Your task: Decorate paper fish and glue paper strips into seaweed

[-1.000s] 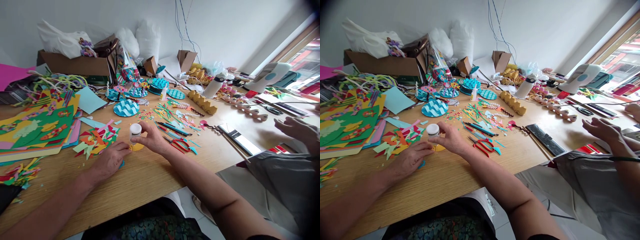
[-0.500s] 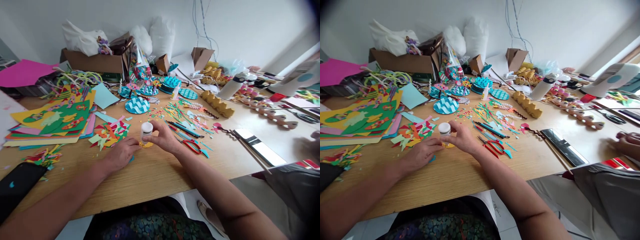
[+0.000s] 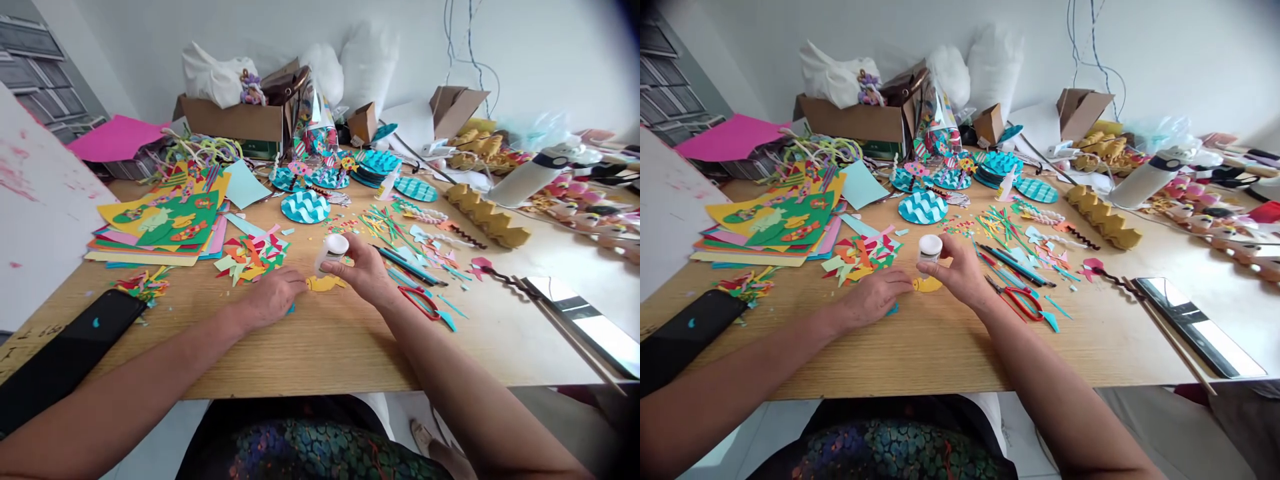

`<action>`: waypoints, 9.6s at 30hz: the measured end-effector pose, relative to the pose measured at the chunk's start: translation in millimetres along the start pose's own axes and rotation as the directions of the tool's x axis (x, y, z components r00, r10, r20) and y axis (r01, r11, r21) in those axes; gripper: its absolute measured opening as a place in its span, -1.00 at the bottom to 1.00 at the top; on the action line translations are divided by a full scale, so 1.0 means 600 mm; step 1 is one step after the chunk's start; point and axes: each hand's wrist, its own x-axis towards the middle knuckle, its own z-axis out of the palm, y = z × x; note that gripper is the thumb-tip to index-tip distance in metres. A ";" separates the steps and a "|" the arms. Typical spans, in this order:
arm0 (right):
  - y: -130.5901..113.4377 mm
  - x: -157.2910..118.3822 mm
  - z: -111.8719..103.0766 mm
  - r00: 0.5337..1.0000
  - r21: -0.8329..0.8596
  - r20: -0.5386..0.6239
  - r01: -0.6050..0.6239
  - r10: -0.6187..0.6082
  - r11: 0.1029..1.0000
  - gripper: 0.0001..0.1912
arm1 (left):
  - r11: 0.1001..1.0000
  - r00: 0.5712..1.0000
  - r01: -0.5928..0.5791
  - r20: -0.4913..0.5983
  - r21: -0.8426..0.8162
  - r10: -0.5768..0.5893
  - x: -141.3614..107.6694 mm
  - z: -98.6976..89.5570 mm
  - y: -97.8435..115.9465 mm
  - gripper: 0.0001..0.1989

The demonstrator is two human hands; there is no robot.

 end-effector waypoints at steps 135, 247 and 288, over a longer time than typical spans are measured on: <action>-0.011 -0.011 -0.009 0.999 -0.127 0.034 0.039 -0.035 0.991 -0.78 | 0.993 0.999 -0.052 -0.002 0.107 0.053 0.004 0.008 0.002 -0.60; -0.041 -0.029 0.013 1.000 -0.076 0.007 -0.020 0.020 0.997 -0.72 | 0.996 0.997 0.050 0.048 0.071 -0.054 -0.003 0.012 0.003 -0.60; -0.018 -0.028 -0.018 0.998 -0.081 -0.051 -0.039 0.035 0.996 -0.75 | 0.996 1.000 0.029 0.011 0.086 -0.030 -0.004 0.011 0.003 -0.63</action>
